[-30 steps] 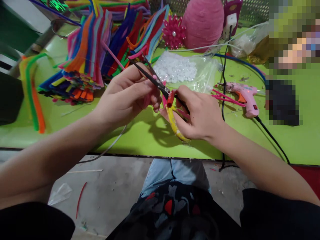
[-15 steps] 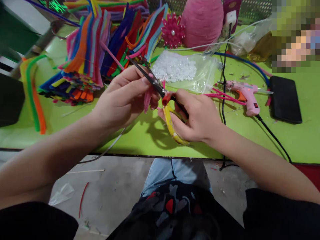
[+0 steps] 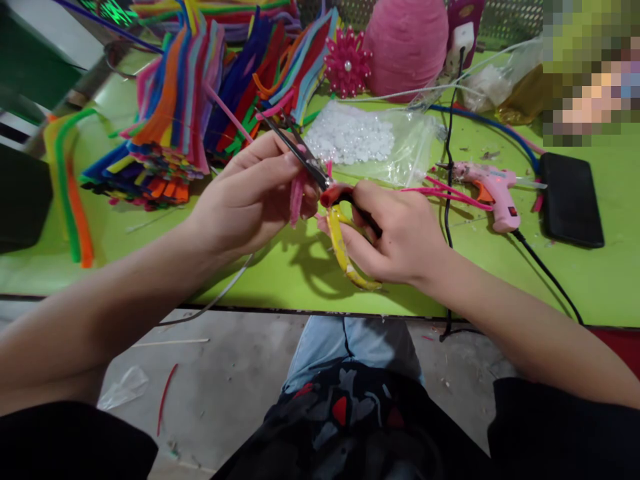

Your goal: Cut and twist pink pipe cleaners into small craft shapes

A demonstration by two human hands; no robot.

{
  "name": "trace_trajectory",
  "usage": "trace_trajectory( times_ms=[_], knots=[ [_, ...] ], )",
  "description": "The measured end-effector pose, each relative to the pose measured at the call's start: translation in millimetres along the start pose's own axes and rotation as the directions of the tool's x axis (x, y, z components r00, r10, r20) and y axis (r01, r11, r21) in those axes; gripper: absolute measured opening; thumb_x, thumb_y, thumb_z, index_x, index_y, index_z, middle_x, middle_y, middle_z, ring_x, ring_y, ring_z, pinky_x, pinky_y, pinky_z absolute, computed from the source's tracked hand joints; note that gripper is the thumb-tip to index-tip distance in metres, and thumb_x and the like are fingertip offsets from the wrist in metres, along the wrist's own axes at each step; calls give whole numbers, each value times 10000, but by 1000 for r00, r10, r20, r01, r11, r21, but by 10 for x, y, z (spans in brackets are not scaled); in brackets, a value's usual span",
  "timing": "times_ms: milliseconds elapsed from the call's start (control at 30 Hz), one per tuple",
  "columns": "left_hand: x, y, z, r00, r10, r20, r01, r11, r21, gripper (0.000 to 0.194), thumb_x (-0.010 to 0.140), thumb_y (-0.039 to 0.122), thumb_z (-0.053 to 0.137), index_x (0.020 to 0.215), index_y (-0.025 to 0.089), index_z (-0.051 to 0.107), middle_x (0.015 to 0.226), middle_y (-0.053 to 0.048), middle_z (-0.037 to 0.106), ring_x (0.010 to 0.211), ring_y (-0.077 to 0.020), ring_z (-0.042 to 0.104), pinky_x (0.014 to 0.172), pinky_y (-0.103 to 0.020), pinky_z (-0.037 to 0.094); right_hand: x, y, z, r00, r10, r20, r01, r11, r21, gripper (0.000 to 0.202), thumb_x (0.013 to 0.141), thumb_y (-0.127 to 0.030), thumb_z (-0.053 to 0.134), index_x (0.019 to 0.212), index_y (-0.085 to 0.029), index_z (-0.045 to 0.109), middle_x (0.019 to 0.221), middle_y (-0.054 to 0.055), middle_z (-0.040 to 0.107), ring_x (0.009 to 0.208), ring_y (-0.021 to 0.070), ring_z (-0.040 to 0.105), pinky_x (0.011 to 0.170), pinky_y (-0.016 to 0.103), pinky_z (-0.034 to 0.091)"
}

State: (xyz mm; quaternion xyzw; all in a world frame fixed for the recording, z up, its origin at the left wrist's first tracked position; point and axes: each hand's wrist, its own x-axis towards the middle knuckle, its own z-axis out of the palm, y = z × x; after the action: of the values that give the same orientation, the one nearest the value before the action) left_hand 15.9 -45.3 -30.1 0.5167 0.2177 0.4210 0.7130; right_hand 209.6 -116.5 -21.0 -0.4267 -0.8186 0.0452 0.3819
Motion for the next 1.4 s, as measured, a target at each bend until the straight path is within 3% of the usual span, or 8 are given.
trace_trajectory(
  times_ms=[167,367,567,767,1000,1167,1267,1400],
  knots=[
    [-6,6,20,1000,2,-7,-3,997,-77,309,843,393,879,813,212,630,701,28,683,597,-77,606,521,-192,454,-2,-6,-11,1000,5,2,-5,1000,2,381,974,-380,649,731,-241,390,544,-59,401,463,100,388,510,295,308],
    [1,-35,15,999,42,1,-42,998,-43,292,921,413,806,845,229,593,721,20,663,605,-95,605,530,-214,477,0,15,27,1000,2,1,-2,1000,-1,384,986,-414,618,738,-240,383,571,-56,384,470,97,328,500,298,259],
    [3,-46,71,1000,18,-17,-19,999,-47,223,992,312,689,821,235,568,696,42,618,574,-84,586,516,-206,433,26,-5,75,997,67,38,-72,989,130,425,1009,-450,590,722,-239,358,543,-74,303,447,84,259,486,297,230],
    [-12,-40,75,998,40,50,-32,989,-142,219,970,284,740,813,223,600,690,33,652,585,-74,567,510,-194,417,22,-15,38,994,89,59,-95,988,125,481,1017,-507,613,700,-232,377,535,-72,310,449,84,274,495,297,229],
    [-15,-61,45,1000,5,-19,-5,1000,-13,343,955,430,767,823,230,521,709,25,630,593,-101,610,547,-237,468,18,4,29,997,56,51,-63,988,143,497,1026,-490,623,696,-236,354,542,-68,316,458,90,251,501,304,218],
    [-12,-29,75,999,2,32,2,992,-124,346,893,393,843,833,218,551,704,35,673,564,-67,598,527,-181,476,11,0,58,997,63,38,-70,971,229,497,1021,-505,636,726,-233,342,560,-75,301,462,81,239,482,281,218],
    [-33,18,117,1000,-19,7,20,994,-109,224,1021,256,662,835,205,549,699,47,678,569,-52,610,541,-152,477,16,-6,61,999,40,33,-46,976,211,465,1035,-456,629,741,-232,346,579,-76,283,463,74,244,471,275,197],
    [-56,76,156,997,-64,-38,61,996,-68,281,1082,119,464,815,186,524,679,55,654,549,-32,602,549,-136,467,27,-9,38,999,27,45,-34,983,182,484,1032,-455,630,718,-232,337,570,-75,246,450,69,208,470,290,186]
  ],
)
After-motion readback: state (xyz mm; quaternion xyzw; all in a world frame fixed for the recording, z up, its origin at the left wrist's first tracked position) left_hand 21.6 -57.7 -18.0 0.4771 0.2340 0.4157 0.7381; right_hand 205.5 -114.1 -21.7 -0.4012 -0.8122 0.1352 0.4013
